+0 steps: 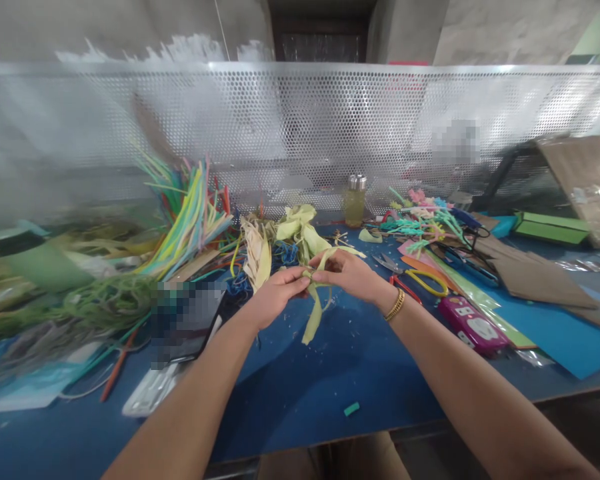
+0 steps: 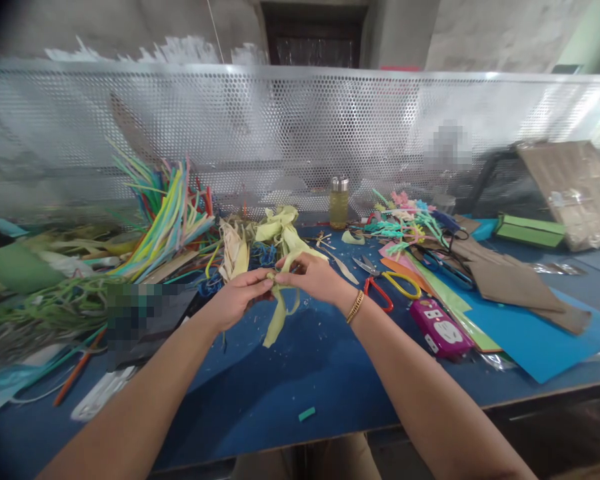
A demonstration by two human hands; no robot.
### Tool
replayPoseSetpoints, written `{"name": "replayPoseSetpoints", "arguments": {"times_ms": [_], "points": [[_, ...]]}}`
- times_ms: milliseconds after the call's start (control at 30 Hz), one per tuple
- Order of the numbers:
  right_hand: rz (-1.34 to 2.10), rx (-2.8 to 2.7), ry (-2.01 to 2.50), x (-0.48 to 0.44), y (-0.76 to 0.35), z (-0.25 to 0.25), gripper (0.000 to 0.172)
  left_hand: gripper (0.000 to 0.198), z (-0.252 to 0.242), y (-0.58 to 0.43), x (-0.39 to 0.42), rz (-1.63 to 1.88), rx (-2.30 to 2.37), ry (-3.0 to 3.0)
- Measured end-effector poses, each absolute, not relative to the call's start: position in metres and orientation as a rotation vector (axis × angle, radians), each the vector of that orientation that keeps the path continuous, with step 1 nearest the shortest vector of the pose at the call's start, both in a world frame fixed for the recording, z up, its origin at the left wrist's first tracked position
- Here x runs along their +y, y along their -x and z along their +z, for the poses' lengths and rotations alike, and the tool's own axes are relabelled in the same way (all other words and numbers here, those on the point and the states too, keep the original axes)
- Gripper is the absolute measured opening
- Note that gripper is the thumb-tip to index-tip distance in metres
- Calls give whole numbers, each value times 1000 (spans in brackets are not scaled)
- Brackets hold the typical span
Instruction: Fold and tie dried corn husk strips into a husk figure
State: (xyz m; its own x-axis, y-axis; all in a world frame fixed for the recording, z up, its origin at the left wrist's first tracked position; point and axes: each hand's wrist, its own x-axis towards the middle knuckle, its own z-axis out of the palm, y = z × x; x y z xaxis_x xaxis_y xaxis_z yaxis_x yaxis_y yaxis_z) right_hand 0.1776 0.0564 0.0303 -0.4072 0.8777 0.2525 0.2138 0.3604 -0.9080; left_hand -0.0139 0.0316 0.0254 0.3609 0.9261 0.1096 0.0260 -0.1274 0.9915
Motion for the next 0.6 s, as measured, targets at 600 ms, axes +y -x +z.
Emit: {"name": "replayPoseSetpoints", "arguments": {"times_ms": [600], "points": [[1223,-1441,835,57,-162,24,30,40,28,14,36,1340,953,-1349]]}}
